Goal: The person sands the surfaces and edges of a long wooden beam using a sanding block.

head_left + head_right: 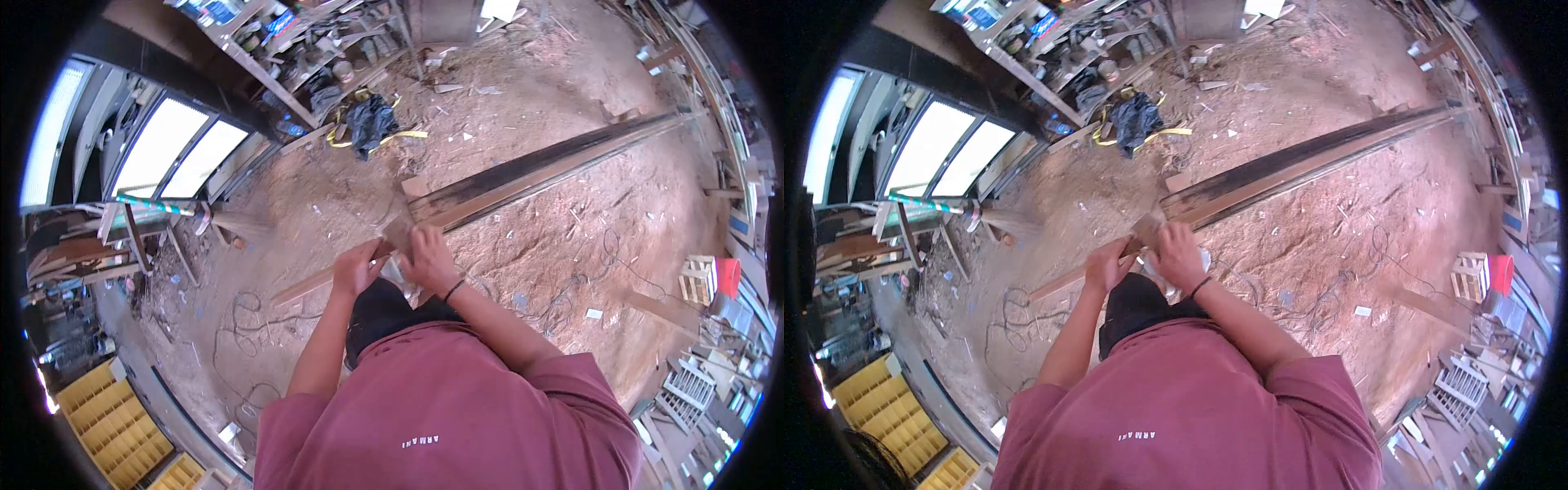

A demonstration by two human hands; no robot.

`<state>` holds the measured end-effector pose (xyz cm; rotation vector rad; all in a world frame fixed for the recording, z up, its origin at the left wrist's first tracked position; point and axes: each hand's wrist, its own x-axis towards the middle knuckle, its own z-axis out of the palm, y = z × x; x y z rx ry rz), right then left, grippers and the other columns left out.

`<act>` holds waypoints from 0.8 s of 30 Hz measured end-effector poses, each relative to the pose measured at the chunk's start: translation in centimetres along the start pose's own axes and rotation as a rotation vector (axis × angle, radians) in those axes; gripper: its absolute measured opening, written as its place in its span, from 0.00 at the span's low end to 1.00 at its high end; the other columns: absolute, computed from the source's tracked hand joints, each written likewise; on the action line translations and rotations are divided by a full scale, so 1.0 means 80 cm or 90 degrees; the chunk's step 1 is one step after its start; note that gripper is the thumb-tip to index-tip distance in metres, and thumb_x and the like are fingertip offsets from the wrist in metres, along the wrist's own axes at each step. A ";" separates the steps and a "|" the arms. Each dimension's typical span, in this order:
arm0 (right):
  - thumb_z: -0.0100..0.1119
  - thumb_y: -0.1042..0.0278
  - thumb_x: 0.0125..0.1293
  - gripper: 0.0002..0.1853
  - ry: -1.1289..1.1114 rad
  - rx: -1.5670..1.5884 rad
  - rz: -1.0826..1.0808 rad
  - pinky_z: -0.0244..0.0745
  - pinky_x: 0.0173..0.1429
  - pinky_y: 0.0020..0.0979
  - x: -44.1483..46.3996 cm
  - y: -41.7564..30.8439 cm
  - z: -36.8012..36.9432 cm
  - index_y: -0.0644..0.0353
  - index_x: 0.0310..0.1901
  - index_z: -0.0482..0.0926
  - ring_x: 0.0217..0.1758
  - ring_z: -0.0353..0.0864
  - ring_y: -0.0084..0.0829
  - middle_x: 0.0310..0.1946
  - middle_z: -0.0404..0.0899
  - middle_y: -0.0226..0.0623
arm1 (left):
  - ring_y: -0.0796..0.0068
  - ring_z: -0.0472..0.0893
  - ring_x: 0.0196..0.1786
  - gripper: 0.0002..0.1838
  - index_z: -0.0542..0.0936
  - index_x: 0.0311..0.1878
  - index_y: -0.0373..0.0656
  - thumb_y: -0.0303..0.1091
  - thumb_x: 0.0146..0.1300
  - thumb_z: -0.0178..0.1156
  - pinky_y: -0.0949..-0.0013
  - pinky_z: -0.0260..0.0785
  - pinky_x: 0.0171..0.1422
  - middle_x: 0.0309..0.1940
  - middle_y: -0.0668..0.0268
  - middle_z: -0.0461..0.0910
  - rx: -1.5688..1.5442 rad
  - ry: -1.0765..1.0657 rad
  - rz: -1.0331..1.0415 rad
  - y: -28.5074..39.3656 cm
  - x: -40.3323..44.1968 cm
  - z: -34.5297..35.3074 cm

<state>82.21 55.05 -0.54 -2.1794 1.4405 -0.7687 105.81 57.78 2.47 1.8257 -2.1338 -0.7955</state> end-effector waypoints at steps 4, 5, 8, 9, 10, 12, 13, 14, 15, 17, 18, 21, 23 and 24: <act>0.71 0.58 0.68 0.28 0.077 -0.158 0.185 0.71 0.71 0.60 0.052 0.124 -0.112 0.71 0.60 0.73 0.63 0.72 0.64 0.57 0.73 0.62 | 0.49 0.92 0.51 0.23 0.87 0.66 0.50 0.46 0.71 0.74 0.51 0.85 0.54 0.51 0.55 0.93 0.016 0.116 0.064 0.003 -0.002 0.007; 0.70 0.59 0.69 0.27 0.130 -0.179 0.268 0.71 0.70 0.60 0.058 0.142 -0.127 0.71 0.59 0.74 0.62 0.72 0.64 0.56 0.73 0.63 | 0.50 0.92 0.50 0.24 0.86 0.67 0.50 0.46 0.71 0.74 0.52 0.85 0.53 0.51 0.55 0.93 0.028 0.118 0.059 0.001 -0.005 0.008; 0.70 0.57 0.69 0.27 0.136 -0.253 0.184 0.71 0.70 0.60 0.040 0.145 -0.077 0.71 0.58 0.74 0.62 0.72 0.64 0.55 0.73 0.63 | 0.50 0.93 0.49 0.25 0.86 0.68 0.51 0.47 0.71 0.74 0.53 0.86 0.53 0.52 0.55 0.93 0.037 0.088 0.045 0.002 -0.004 0.003; 0.71 0.56 0.67 0.30 0.101 -0.101 0.179 0.72 0.70 0.59 0.031 0.102 -0.066 0.71 0.60 0.73 0.63 0.73 0.63 0.57 0.73 0.62 | 0.50 0.93 0.49 0.25 0.86 0.68 0.51 0.47 0.71 0.74 0.53 0.86 0.53 0.52 0.55 0.93 0.035 0.085 0.053 0.001 -0.002 0.004; 0.71 0.57 0.66 0.30 0.059 -0.087 0.151 0.72 0.70 0.59 0.016 0.065 -0.033 0.70 0.61 0.73 0.63 0.73 0.63 0.57 0.73 0.62 | 0.50 0.93 0.49 0.25 0.86 0.68 0.51 0.46 0.71 0.74 0.52 0.86 0.53 0.52 0.55 0.93 0.033 0.093 0.057 -0.001 -0.004 0.007; 0.71 0.58 0.65 0.30 -0.002 -0.015 0.086 0.72 0.70 0.60 -0.003 -0.008 -0.002 0.67 0.63 0.73 0.64 0.73 0.63 0.58 0.73 0.61 | 0.50 0.93 0.49 0.26 0.86 0.68 0.51 0.46 0.71 0.74 0.52 0.86 0.53 0.53 0.55 0.93 0.036 0.103 0.066 -0.005 -0.001 0.007; 0.71 0.59 0.64 0.30 -0.023 0.042 0.054 0.73 0.69 0.60 -0.005 -0.038 -0.009 0.65 0.64 0.74 0.64 0.73 0.63 0.58 0.73 0.60 | 0.51 0.93 0.49 0.26 0.86 0.68 0.51 0.46 0.70 0.74 0.52 0.86 0.53 0.53 0.56 0.93 0.051 0.087 0.044 -0.006 0.000 0.008; 0.71 0.59 0.64 0.30 -0.020 0.046 0.066 0.73 0.69 0.60 -0.007 -0.031 -0.007 0.65 0.64 0.74 0.64 0.73 0.63 0.58 0.73 0.60 | 0.51 0.93 0.50 0.26 0.86 0.68 0.51 0.46 0.70 0.74 0.52 0.86 0.53 0.53 0.56 0.93 0.066 0.064 0.023 -0.006 -0.006 0.007; 0.70 0.59 0.64 0.30 0.012 0.030 0.055 0.72 0.69 0.60 -0.004 -0.005 -0.013 0.64 0.63 0.74 0.63 0.74 0.62 0.57 0.73 0.60 | 0.51 0.93 0.50 0.26 0.86 0.68 0.51 0.46 0.70 0.74 0.52 0.86 0.53 0.53 0.56 0.93 0.069 0.054 0.031 -0.007 -0.009 0.005; 0.70 0.60 0.63 0.28 -0.005 -0.028 0.137 0.72 0.68 0.61 0.021 0.074 -0.053 0.63 0.63 0.76 0.61 0.75 0.62 0.55 0.76 0.60 | 0.52 0.93 0.50 0.26 0.86 0.68 0.50 0.46 0.70 0.74 0.52 0.86 0.53 0.54 0.56 0.93 0.060 0.077 0.048 -0.006 -0.004 0.004; 0.70 0.60 0.66 0.26 0.089 -0.037 0.140 0.71 0.68 0.61 0.028 0.122 -0.083 0.64 0.62 0.77 0.60 0.76 0.63 0.54 0.77 0.61 | 0.52 0.93 0.50 0.26 0.86 0.68 0.50 0.46 0.70 0.74 0.52 0.86 0.53 0.54 0.56 0.93 0.058 0.071 0.054 -0.003 -0.004 0.003; 0.69 0.56 0.72 0.26 0.238 -0.191 0.274 0.71 0.69 0.60 0.045 0.205 -0.141 0.65 0.62 0.76 0.60 0.74 0.61 0.51 0.76 0.58 | 0.53 0.93 0.51 0.26 0.86 0.68 0.50 0.47 0.70 0.75 0.53 0.86 0.53 0.54 0.57 0.93 0.046 0.064 0.054 -0.002 -0.004 0.003; 0.70 0.56 0.71 0.26 0.255 -0.134 0.327 0.71 0.70 0.60 0.046 0.211 -0.147 0.65 0.61 0.75 0.62 0.74 0.60 0.54 0.76 0.58 | 0.54 0.93 0.51 0.27 0.86 0.68 0.50 0.48 0.70 0.74 0.53 0.85 0.53 0.54 0.59 0.93 0.052 0.068 0.048 -0.007 -0.005 0.009; 0.71 0.57 0.70 0.26 0.133 -0.107 0.312 0.71 0.69 0.60 0.047 0.187 -0.142 0.65 0.61 0.75 0.62 0.74 0.60 0.56 0.75 0.58 | 0.54 0.93 0.51 0.27 0.86 0.68 0.50 0.48 0.70 0.74 0.53 0.85 0.53 0.54 0.59 0.93 0.049 0.066 0.054 -0.008 -0.003 0.010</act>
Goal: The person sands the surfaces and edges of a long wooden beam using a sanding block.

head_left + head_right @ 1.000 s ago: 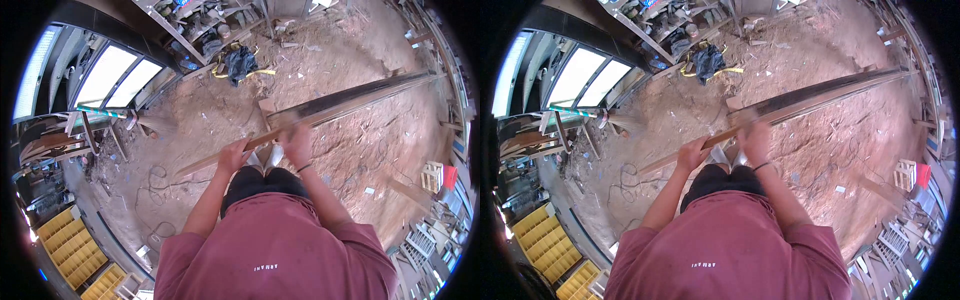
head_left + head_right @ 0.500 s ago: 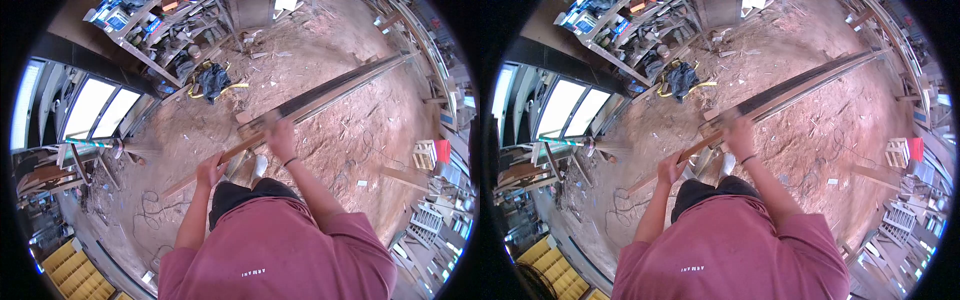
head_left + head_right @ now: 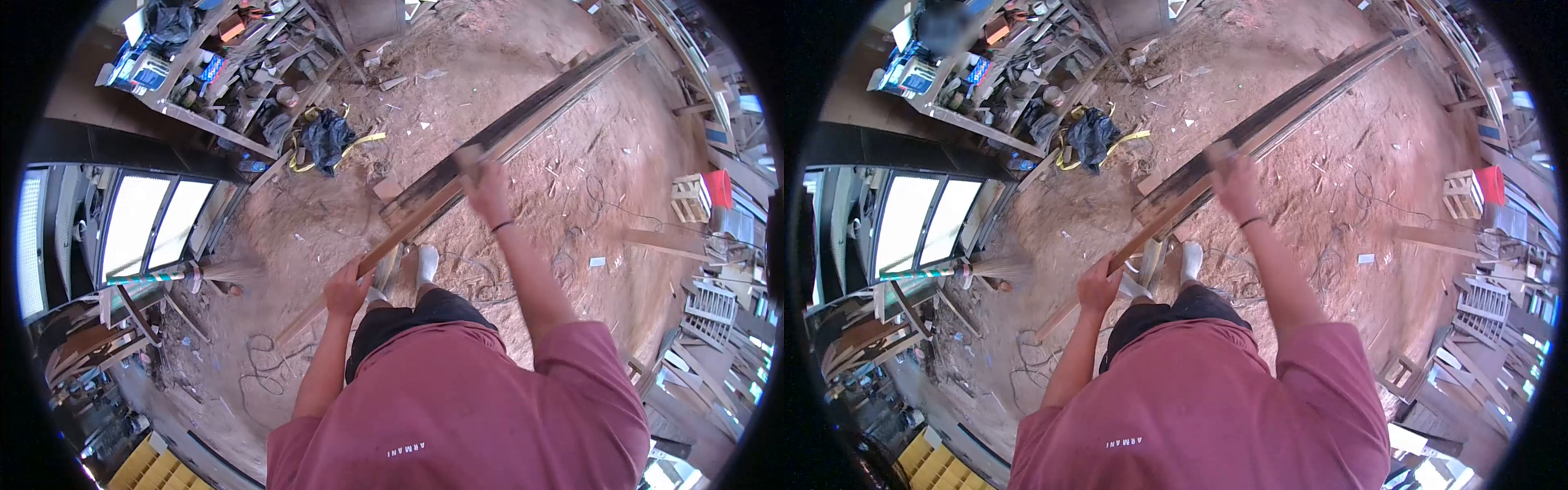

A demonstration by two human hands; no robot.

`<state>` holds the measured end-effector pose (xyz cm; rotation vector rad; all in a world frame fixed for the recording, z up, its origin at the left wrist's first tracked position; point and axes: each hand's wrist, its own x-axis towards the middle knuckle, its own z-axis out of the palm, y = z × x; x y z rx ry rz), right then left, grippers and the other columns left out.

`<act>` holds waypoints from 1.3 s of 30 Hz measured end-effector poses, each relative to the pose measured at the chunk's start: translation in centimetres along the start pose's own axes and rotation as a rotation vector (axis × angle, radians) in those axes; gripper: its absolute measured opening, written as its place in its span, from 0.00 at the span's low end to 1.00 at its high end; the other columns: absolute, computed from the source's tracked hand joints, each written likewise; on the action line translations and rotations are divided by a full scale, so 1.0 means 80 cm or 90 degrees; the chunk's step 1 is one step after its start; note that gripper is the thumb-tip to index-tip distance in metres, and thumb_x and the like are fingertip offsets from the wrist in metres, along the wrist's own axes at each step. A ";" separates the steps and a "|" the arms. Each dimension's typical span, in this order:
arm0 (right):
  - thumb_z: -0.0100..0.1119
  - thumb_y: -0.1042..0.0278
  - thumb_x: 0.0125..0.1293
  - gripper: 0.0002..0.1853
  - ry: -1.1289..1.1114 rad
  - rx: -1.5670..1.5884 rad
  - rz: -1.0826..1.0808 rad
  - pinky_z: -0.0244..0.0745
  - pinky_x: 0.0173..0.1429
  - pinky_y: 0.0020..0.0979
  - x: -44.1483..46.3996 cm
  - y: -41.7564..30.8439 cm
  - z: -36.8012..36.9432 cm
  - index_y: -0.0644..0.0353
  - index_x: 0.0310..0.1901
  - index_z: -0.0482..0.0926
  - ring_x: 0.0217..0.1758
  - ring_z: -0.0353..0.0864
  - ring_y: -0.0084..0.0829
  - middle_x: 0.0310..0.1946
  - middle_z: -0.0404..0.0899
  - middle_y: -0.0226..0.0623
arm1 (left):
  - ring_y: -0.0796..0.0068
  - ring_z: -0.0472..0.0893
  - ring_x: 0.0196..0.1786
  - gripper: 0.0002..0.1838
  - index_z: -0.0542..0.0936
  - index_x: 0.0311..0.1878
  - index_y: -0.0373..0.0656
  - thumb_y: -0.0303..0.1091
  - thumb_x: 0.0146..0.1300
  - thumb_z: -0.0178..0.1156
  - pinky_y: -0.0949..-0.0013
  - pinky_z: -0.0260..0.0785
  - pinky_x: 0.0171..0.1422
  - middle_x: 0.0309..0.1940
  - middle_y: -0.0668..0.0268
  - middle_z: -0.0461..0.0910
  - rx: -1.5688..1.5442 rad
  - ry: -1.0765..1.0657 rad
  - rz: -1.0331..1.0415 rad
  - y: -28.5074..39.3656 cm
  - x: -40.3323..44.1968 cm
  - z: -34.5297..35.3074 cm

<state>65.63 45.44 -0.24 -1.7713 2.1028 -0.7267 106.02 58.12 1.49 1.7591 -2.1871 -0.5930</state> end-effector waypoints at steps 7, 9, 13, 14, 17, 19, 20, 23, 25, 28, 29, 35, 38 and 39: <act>0.74 0.59 0.62 0.28 -0.089 0.178 -0.229 0.73 0.64 0.60 -0.173 -0.179 0.061 0.63 0.60 0.79 0.61 0.78 0.61 0.53 0.80 0.56 | 0.55 0.92 0.50 0.27 0.85 0.69 0.52 0.51 0.71 0.73 0.54 0.85 0.53 0.54 0.62 0.93 0.043 -0.009 0.004 -0.003 -0.002 0.001; 0.74 0.56 0.63 0.27 -0.041 0.121 -0.213 0.73 0.64 0.59 -0.114 -0.106 0.062 0.64 0.58 0.80 0.57 0.79 0.60 0.50 0.80 0.56 | 0.55 0.92 0.50 0.27 0.85 0.69 0.52 0.51 0.71 0.73 0.54 0.85 0.53 0.54 0.62 0.93 0.056 -0.007 0.007 -0.008 -0.004 0.004; 0.71 0.53 0.72 0.27 0.087 -0.063 0.024 0.72 0.67 0.58 0.036 0.033 -0.027 0.65 0.60 0.76 0.58 0.76 0.60 0.54 0.74 0.56 | 0.56 0.93 0.51 0.26 0.86 0.69 0.51 0.50 0.72 0.74 0.55 0.85 0.53 0.54 0.61 0.93 0.030 0.010 0.011 -0.001 -0.004 0.001; 0.71 0.53 0.72 0.27 0.085 -0.061 0.026 0.72 0.67 0.58 0.030 0.036 -0.019 0.65 0.60 0.76 0.58 0.76 0.60 0.54 0.74 0.56 | 0.56 0.93 0.52 0.25 0.86 0.67 0.50 0.49 0.72 0.74 0.55 0.85 0.53 0.55 0.60 0.93 0.018 0.004 -0.002 0.003 -0.004 -0.004; 0.69 0.56 0.71 0.27 0.017 -0.043 -0.003 0.70 0.71 0.58 0.008 0.011 0.006 0.68 0.61 0.74 0.62 0.73 0.57 0.56 0.74 0.56 | 0.57 0.93 0.50 0.27 0.86 0.68 0.50 0.51 0.71 0.74 0.56 0.85 0.52 0.53 0.61 0.93 0.023 0.032 0.030 -0.005 -0.003 0.002; 0.70 0.58 0.66 0.28 -0.072 0.048 -0.074 0.71 0.71 0.59 -0.067 -0.081 0.038 0.68 0.61 0.74 0.63 0.73 0.60 0.55 0.74 0.58 | 0.57 0.93 0.49 0.27 0.86 0.67 0.50 0.51 0.71 0.74 0.56 0.85 0.52 0.52 0.61 0.93 0.026 0.030 0.021 -0.007 -0.003 0.005; 0.70 0.59 0.63 0.29 -0.052 0.072 -0.173 0.73 0.70 0.58 -0.110 -0.117 0.060 0.67 0.60 0.74 0.63 0.74 0.62 0.55 0.75 0.58 | 0.57 0.93 0.49 0.27 0.86 0.67 0.50 0.51 0.70 0.75 0.56 0.85 0.51 0.51 0.61 0.94 0.028 0.025 0.019 -0.008 -0.003 0.005; 0.70 0.58 0.63 0.29 -0.139 0.152 -0.213 0.74 0.71 0.58 -0.174 -0.189 0.079 0.66 0.61 0.76 0.63 0.75 0.63 0.57 0.76 0.58 | 0.56 0.93 0.49 0.28 0.86 0.68 0.50 0.51 0.70 0.75 0.55 0.85 0.51 0.50 0.61 0.94 0.038 -0.025 -0.016 -0.015 -0.006 0.009; 0.71 0.56 0.64 0.28 -0.171 0.135 -0.228 0.74 0.73 0.57 -0.166 -0.181 0.071 0.64 0.60 0.78 0.64 0.76 0.63 0.55 0.77 0.59 | 0.56 0.93 0.48 0.27 0.86 0.67 0.49 0.51 0.70 0.75 0.55 0.85 0.51 0.50 0.61 0.94 0.030 -0.002 -0.003 -0.006 -0.005 0.001; 0.72 0.54 0.68 0.27 -0.100 0.060 -0.068 0.74 0.73 0.56 -0.063 -0.075 0.039 0.62 0.61 0.79 0.64 0.76 0.60 0.53 0.79 0.55 | 0.55 0.93 0.48 0.25 0.86 0.66 0.49 0.49 0.70 0.74 0.55 0.85 0.51 0.50 0.60 0.94 0.018 0.024 0.017 -0.002 -0.004 -0.002; 0.71 0.56 0.70 0.24 0.042 -0.024 -0.105 0.74 0.71 0.58 -0.031 -0.044 0.024 0.61 0.60 0.78 0.63 0.76 0.58 0.51 0.78 0.54 | 0.55 0.93 0.49 0.25 0.86 0.65 0.48 0.49 0.71 0.74 0.55 0.85 0.51 0.50 0.59 0.93 0.013 0.023 0.023 -0.003 -0.004 -0.002; 0.73 0.61 0.66 0.31 -0.056 0.068 -0.148 0.74 0.70 0.58 -0.082 -0.085 0.065 0.63 0.66 0.74 0.64 0.73 0.63 0.59 0.74 0.59 | 0.53 0.92 0.47 0.25 0.85 0.65 0.47 0.51 0.72 0.73 0.54 0.85 0.50 0.51 0.57 0.93 0.003 0.051 0.048 -0.013 -0.005 0.011; 0.75 0.62 0.61 0.34 -0.102 0.075 -0.207 0.73 0.73 0.57 -0.196 -0.188 0.099 0.65 0.67 0.74 0.64 0.74 0.66 0.61 0.74 0.62 | 0.53 0.93 0.48 0.25 0.85 0.66 0.47 0.50 0.72 0.74 0.54 0.85 0.49 0.51 0.58 0.93 0.054 -0.060 -0.001 -0.019 -0.009 0.013; 0.75 0.62 0.61 0.35 -0.119 0.097 -0.202 0.72 0.74 0.57 -0.205 -0.209 0.090 0.64 0.68 0.74 0.65 0.74 0.67 0.61 0.74 0.63 | 0.53 0.93 0.48 0.25 0.85 0.66 0.47 0.50 0.72 0.74 0.54 0.85 0.49 0.51 0.58 0.93 0.053 -0.056 -0.004 -0.017 -0.008 0.011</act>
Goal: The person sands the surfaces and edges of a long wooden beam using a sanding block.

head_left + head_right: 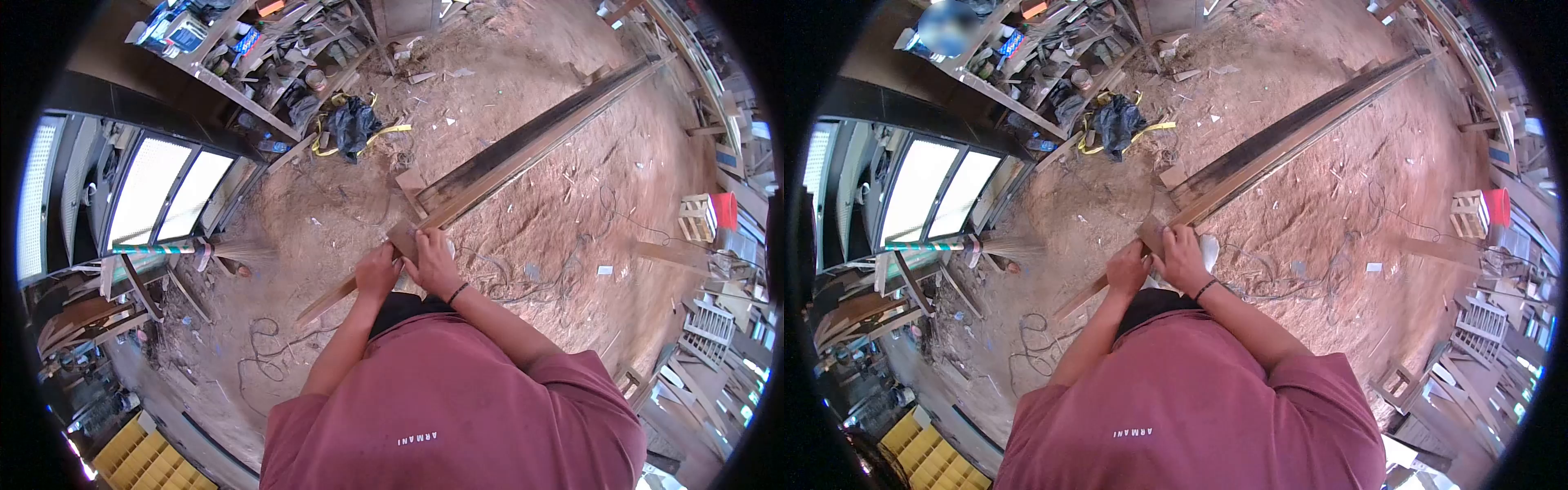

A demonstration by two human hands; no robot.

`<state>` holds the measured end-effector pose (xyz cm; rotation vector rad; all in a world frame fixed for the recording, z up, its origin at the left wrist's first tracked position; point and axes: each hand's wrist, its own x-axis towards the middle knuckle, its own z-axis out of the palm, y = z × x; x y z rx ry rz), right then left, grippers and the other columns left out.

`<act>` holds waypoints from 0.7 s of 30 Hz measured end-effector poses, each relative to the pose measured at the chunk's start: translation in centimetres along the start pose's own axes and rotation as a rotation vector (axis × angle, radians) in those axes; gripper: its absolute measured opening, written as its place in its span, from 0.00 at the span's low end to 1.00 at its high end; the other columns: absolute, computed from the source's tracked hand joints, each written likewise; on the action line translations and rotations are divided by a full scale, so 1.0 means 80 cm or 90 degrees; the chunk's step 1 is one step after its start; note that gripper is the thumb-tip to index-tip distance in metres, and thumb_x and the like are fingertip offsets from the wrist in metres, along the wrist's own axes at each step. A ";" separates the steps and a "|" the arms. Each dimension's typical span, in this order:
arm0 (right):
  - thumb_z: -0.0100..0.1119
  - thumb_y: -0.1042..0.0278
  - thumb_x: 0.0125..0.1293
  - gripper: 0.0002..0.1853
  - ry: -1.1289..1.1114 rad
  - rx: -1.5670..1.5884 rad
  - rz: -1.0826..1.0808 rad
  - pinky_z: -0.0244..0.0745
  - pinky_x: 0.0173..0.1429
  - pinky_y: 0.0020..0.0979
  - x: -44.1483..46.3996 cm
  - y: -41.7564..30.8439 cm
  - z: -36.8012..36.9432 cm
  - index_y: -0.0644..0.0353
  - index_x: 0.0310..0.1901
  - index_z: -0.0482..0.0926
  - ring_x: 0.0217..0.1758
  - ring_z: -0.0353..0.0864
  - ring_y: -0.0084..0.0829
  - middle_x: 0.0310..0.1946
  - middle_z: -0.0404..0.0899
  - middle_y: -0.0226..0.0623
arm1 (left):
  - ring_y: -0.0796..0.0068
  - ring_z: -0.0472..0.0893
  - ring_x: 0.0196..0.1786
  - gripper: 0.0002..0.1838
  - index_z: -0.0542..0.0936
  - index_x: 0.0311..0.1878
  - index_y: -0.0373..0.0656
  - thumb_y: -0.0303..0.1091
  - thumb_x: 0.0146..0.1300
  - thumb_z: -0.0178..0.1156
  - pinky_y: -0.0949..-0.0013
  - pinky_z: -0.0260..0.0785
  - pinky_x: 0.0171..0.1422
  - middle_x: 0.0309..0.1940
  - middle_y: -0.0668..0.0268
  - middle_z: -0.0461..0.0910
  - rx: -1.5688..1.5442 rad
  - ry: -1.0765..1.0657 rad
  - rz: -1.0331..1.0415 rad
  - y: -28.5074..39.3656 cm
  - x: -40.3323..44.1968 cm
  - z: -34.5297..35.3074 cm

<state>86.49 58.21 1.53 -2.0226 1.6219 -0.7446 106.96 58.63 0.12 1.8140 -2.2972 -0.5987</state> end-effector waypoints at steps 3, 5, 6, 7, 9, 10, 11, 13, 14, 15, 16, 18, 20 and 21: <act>0.75 0.57 0.65 0.36 0.009 -0.032 0.010 0.70 0.76 0.60 0.023 0.054 -0.030 0.65 0.69 0.72 0.66 0.73 0.68 0.60 0.75 0.65 | 0.53 0.93 0.48 0.25 0.85 0.66 0.47 0.50 0.73 0.72 0.54 0.85 0.49 0.51 0.57 0.93 -0.052 0.052 0.022 0.003 -0.002 -0.005; 0.72 0.53 0.70 0.33 0.083 -0.115 0.088 0.70 0.76 0.61 0.064 0.149 -0.076 0.65 0.69 0.72 0.65 0.73 0.68 0.60 0.75 0.64 | 0.54 0.92 0.39 0.27 0.84 0.65 0.49 0.55 0.72 0.72 0.54 0.84 0.41 0.41 0.61 0.93 -0.027 0.120 0.050 0.002 0.003 -0.001; 0.70 0.52 0.73 0.32 0.156 -0.160 0.131 0.70 0.76 0.61 0.071 0.182 -0.085 0.64 0.68 0.72 0.65 0.74 0.67 0.59 0.75 0.64 | 0.54 0.92 0.39 0.27 0.84 0.65 0.49 0.55 0.72 0.72 0.54 0.84 0.41 0.41 0.61 0.93 -0.029 0.117 0.049 0.002 0.002 0.001; 0.70 0.52 0.73 0.32 0.154 -0.160 0.131 0.70 0.76 0.61 0.074 0.178 -0.088 0.64 0.68 0.72 0.65 0.74 0.67 0.59 0.75 0.64 | 0.55 0.92 0.39 0.26 0.84 0.65 0.49 0.55 0.73 0.72 0.54 0.84 0.41 0.42 0.61 0.93 -0.029 0.132 0.055 0.001 0.002 0.003; 0.68 0.50 0.76 0.30 0.162 -0.179 0.259 0.70 0.76 0.62 0.078 0.169 -0.095 0.65 0.67 0.73 0.66 0.74 0.68 0.58 0.75 0.63 | 0.55 0.92 0.39 0.26 0.84 0.65 0.50 0.55 0.73 0.71 0.54 0.85 0.41 0.42 0.61 0.93 -0.030 0.146 0.062 0.000 0.001 0.005; 0.71 0.52 0.72 0.30 0.137 -0.100 0.219 0.70 0.76 0.61 0.066 0.153 -0.069 0.66 0.64 0.73 0.66 0.73 0.67 0.58 0.74 0.62 | 0.55 0.92 0.40 0.26 0.84 0.66 0.50 0.55 0.73 0.71 0.54 0.85 0.41 0.42 0.61 0.93 -0.031 0.140 0.056 0.000 0.004 0.005; 0.73 0.53 0.69 0.32 0.071 -0.070 0.153 0.70 0.76 0.60 0.049 0.118 -0.048 0.65 0.65 0.73 0.66 0.73 0.67 0.59 0.73 0.62 | 0.54 0.93 0.41 0.26 0.84 0.66 0.50 0.55 0.73 0.71 0.54 0.85 0.42 0.43 0.61 0.93 -0.033 0.133 0.048 0.002 0.003 0.006; 0.75 0.56 0.64 0.34 0.010 -0.044 0.033 0.71 0.75 0.60 0.008 0.031 0.005 0.65 0.66 0.74 0.66 0.74 0.67 0.60 0.74 0.63 | 0.53 0.93 0.44 0.26 0.84 0.67 0.48 0.54 0.74 0.71 0.53 0.86 0.46 0.47 0.57 0.93 -0.029 0.043 0.017 0.000 0.006 0.002; 0.75 0.58 0.62 0.34 0.012 -0.046 -0.020 0.72 0.75 0.59 -0.009 0.003 0.022 0.64 0.67 0.74 0.66 0.74 0.66 0.60 0.75 0.63 | 0.51 0.93 0.48 0.27 0.84 0.68 0.46 0.53 0.75 0.70 0.52 0.86 0.50 0.51 0.54 0.93 -0.022 -0.048 -0.017 -0.001 0.003 0.000; 0.75 0.58 0.62 0.34 0.013 -0.045 -0.019 0.72 0.75 0.59 -0.009 0.004 0.017 0.64 0.67 0.74 0.66 0.74 0.66 0.60 0.75 0.63 | 0.51 0.93 0.48 0.27 0.84 0.68 0.46 0.53 0.75 0.70 0.52 0.86 0.50 0.51 0.54 0.93 -0.021 -0.049 -0.016 0.000 0.000 0.000; 0.75 0.58 0.62 0.35 -0.001 -0.038 -0.017 0.71 0.75 0.60 -0.003 0.013 0.006 0.64 0.67 0.74 0.67 0.75 0.65 0.61 0.75 0.63 | 0.52 0.93 0.47 0.26 0.84 0.67 0.47 0.53 0.74 0.70 0.53 0.86 0.48 0.49 0.55 0.93 -0.031 0.014 0.006 0.001 0.001 0.000; 0.75 0.59 0.65 0.35 0.053 -0.064 -0.037 0.67 0.78 0.59 0.026 0.076 -0.020 0.66 0.69 0.74 0.71 0.73 0.62 0.62 0.77 0.61 | 0.53 0.93 0.46 0.26 0.84 0.66 0.49 0.53 0.73 0.71 0.53 0.86 0.46 0.48 0.57 0.93 -0.040 0.079 0.027 0.003 0.001 0.000; 0.73 0.61 0.69 0.31 0.149 -0.109 0.096 0.69 0.73 0.59 0.066 0.170 -0.070 0.64 0.68 0.74 0.68 0.72 0.63 0.63 0.75 0.61 | 0.52 0.93 0.48 0.26 0.84 0.67 0.48 0.52 0.73 0.71 0.53 0.87 0.49 0.50 0.55 0.93 -0.052 0.080 0.027 0.004 0.004 -0.004; 0.73 0.59 0.71 0.29 0.164 -0.225 0.150 0.70 0.70 0.58 0.086 0.196 -0.106 0.65 0.66 0.74 0.64 0.74 0.62 0.59 0.76 0.60 | 0.52 0.93 0.48 0.26 0.84 0.67 0.48 0.52 0.73 0.71 0.53 0.87 0.49 0.50 0.55 0.93 -0.050 0.086 0.024 0.004 0.005 -0.005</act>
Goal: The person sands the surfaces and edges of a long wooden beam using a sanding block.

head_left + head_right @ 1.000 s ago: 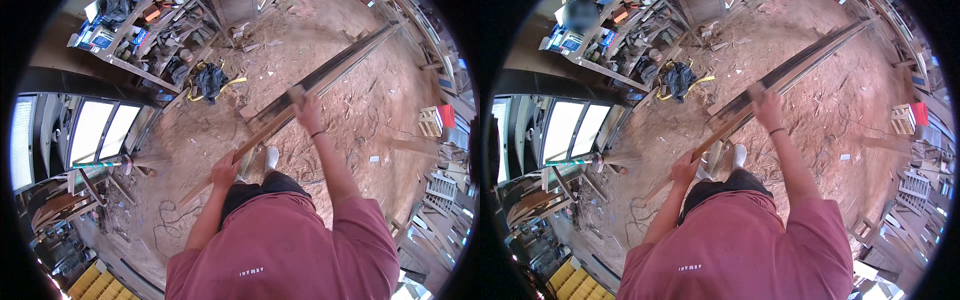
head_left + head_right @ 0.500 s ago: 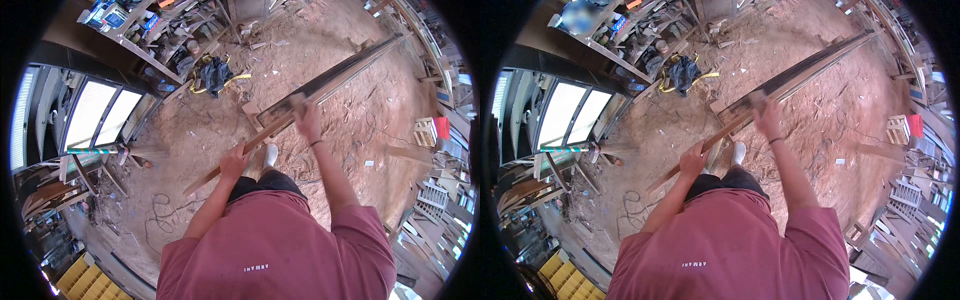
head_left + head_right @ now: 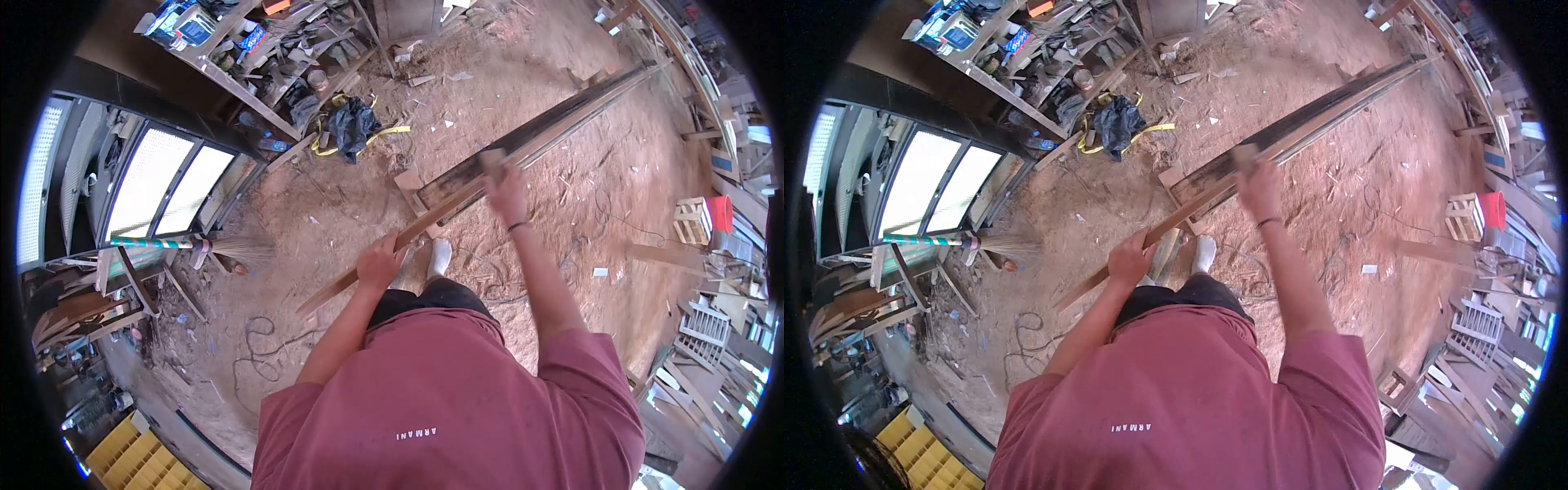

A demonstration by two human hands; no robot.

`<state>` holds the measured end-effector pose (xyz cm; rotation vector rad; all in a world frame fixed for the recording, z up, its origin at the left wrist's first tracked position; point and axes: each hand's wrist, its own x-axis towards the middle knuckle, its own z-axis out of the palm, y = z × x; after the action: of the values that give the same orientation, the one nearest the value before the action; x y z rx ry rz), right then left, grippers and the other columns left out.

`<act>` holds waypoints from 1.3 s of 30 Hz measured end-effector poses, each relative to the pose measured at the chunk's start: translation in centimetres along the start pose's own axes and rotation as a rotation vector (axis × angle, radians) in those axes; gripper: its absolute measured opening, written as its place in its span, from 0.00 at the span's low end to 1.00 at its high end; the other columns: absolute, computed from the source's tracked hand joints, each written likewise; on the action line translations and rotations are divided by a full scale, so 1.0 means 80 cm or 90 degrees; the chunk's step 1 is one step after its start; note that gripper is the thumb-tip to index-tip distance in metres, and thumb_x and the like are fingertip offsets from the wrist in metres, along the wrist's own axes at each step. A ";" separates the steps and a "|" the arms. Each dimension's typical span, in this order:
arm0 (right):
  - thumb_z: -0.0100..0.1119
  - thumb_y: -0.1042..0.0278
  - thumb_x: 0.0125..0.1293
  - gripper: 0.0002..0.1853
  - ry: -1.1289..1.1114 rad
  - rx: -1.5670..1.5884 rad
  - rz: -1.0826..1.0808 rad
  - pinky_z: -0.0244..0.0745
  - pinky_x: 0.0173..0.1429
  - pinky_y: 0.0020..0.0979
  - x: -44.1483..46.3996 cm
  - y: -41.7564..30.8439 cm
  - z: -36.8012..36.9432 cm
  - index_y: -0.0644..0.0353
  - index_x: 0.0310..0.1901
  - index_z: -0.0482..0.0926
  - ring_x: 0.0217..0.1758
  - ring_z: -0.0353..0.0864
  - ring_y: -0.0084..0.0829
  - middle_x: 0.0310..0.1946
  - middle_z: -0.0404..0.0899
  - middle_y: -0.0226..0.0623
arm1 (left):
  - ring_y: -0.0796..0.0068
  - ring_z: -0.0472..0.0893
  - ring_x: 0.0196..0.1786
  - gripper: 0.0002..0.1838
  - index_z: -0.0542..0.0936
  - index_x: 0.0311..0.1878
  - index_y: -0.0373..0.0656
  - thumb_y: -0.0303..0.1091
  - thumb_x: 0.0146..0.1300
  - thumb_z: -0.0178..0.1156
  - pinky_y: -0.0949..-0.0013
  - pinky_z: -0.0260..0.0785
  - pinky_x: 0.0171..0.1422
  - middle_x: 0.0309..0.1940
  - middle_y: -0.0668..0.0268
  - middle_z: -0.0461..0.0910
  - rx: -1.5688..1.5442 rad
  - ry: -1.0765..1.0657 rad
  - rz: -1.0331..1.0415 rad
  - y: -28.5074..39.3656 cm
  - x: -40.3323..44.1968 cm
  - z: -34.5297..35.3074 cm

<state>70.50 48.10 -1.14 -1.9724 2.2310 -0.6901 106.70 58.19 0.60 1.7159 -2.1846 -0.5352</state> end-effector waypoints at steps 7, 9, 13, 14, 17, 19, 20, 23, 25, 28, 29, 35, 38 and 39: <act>0.72 0.59 0.67 0.25 -0.076 0.183 -0.101 0.73 0.66 0.59 -0.072 -0.102 0.018 0.65 0.58 0.75 0.60 0.75 0.64 0.55 0.77 0.60 | 0.51 0.93 0.49 0.28 0.84 0.69 0.47 0.52 0.73 0.71 0.51 0.86 0.53 0.51 0.55 0.93 -0.020 -0.023 -0.011 0.005 -0.001 -0.005; 0.73 0.59 0.65 0.28 -0.124 0.226 -0.195 0.72 0.72 0.58 -0.124 -0.175 0.017 0.65 0.61 0.75 0.62 0.75 0.63 0.56 0.77 0.59 | 0.50 0.93 0.50 0.28 0.84 0.70 0.47 0.52 0.73 0.70 0.50 0.86 0.53 0.52 0.55 0.93 -0.014 -0.045 -0.027 0.002 -0.003 -0.004; 0.74 0.60 0.66 0.29 -0.138 0.175 -0.235 0.71 0.73 0.57 -0.082 -0.129 0.004 0.67 0.62 0.75 0.62 0.74 0.62 0.55 0.76 0.59 | 0.50 0.93 0.51 0.28 0.85 0.69 0.47 0.52 0.73 0.70 0.49 0.85 0.54 0.52 0.55 0.93 -0.012 -0.063 -0.033 -0.004 0.002 0.004; 0.74 0.59 0.67 0.28 -0.111 0.157 -0.182 0.72 0.73 0.56 -0.050 -0.091 0.007 0.67 0.61 0.75 0.63 0.74 0.61 0.56 0.76 0.58 | 0.51 0.92 0.51 0.27 0.85 0.69 0.48 0.52 0.73 0.70 0.49 0.85 0.54 0.52 0.56 0.93 -0.019 -0.024 -0.023 -0.002 -0.001 0.002; 0.70 0.54 0.70 0.28 -0.080 0.023 0.004 0.71 0.75 0.56 0.048 0.019 -0.013 0.71 0.58 0.73 0.65 0.73 0.60 0.58 0.74 0.59 | 0.52 0.92 0.53 0.27 0.85 0.69 0.49 0.52 0.73 0.71 0.51 0.85 0.56 0.54 0.57 0.93 0.002 -0.041 -0.037 0.003 -0.003 -0.001; 0.68 0.53 0.72 0.29 -0.062 0.018 0.051 0.71 0.74 0.57 0.062 0.039 -0.020 0.72 0.59 0.73 0.65 0.73 0.59 0.58 0.74 0.58 | 0.52 0.92 0.53 0.27 0.85 0.69 0.49 0.52 0.73 0.71 0.52 0.85 0.57 0.55 0.57 0.93 -0.004 -0.028 -0.032 0.000 -0.006 0.003; 0.67 0.53 0.73 0.29 -0.048 0.011 0.098 0.71 0.74 0.57 0.067 0.045 -0.019 0.73 0.60 0.73 0.65 0.73 0.59 0.58 0.74 0.58 | 0.52 0.92 0.53 0.27 0.85 0.69 0.49 0.52 0.73 0.72 0.52 0.85 0.58 0.55 0.58 0.93 -0.012 -0.016 -0.029 -0.002 -0.005 0.007; 0.68 0.58 0.70 0.24 -0.105 0.102 -0.094 0.73 0.64 0.60 0.009 -0.031 -0.006 0.66 0.58 0.74 0.58 0.74 0.59 0.52 0.75 0.58 | 0.53 0.92 0.53 0.27 0.84 0.70 0.50 0.51 0.73 0.71 0.53 0.85 0.57 0.54 0.59 0.93 0.023 -0.043 -0.037 0.009 0.001 -0.006; 0.73 0.59 0.64 0.28 -0.121 0.196 -0.242 0.72 0.71 0.56 -0.056 -0.089 0.013 0.63 0.61 0.74 0.61 0.74 0.59 0.54 0.74 0.57 | 0.53 0.92 0.54 0.29 0.81 0.74 0.51 0.50 0.74 0.71 0.52 0.85 0.57 0.60 0.59 0.91 0.042 -0.064 -0.025 0.012 0.003 -0.006; 0.77 0.59 0.60 0.33 -0.191 0.282 -0.284 0.72 0.74 0.54 -0.076 -0.112 -0.014 0.62 0.64 0.74 0.64 0.73 0.59 0.57 0.73 0.56 | 0.51 0.86 0.65 0.37 0.71 0.82 0.49 0.49 0.75 0.69 0.51 0.82 0.66 0.73 0.57 0.81 0.103 -0.105 0.031 0.009 -0.002 -0.003; 0.79 0.59 0.59 0.36 -0.243 0.296 -0.279 0.72 0.75 0.53 -0.070 -0.111 -0.022 0.62 0.66 0.73 0.65 0.73 0.59 0.58 0.72 0.56 | 0.49 0.81 0.74 0.43 0.63 0.88 0.47 0.49 0.76 0.68 0.50 0.78 0.73 0.81 0.56 0.74 0.141 -0.121 0.076 0.006 -0.001 -0.001; 0.79 0.55 0.59 0.45 -0.116 0.226 -0.079 0.71 0.76 0.53 -0.001 0.008 -0.041 0.62 0.75 0.69 0.66 0.73 0.57 0.59 0.72 0.54 | 0.55 0.55 0.93 0.52 0.52 0.91 0.38 0.55 0.77 0.65 0.46 0.47 0.95 0.92 0.56 0.54 0.192 -0.182 0.212 0.002 0.012 -0.007; 0.78 0.54 0.60 0.49 -0.148 0.173 -0.034 0.72 0.77 0.53 0.016 0.052 -0.052 0.60 0.80 0.66 0.67 0.72 0.58 0.62 0.71 0.55 | 0.55 0.53 0.93 0.54 0.50 0.92 0.39 0.55 0.75 0.66 0.47 0.45 0.96 0.93 0.57 0.52 0.232 -0.223 0.261 0.016 0.035 0.001; 0.78 0.53 0.61 0.49 -0.156 0.185 -0.016 0.71 0.78 0.53 0.017 0.060 -0.055 0.60 0.80 0.65 0.69 0.72 0.59 0.63 0.71 0.56 | 0.55 0.53 0.93 0.54 0.50 0.92 0.39 0.55 0.75 0.66 0.47 0.45 0.96 0.93 0.57 0.52 0.234 -0.226 0.268 0.024 0.046 0.004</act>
<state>64.31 48.32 1.25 -1.8337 1.8528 -0.6881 104.01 55.08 1.28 1.3165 -2.9515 -0.3627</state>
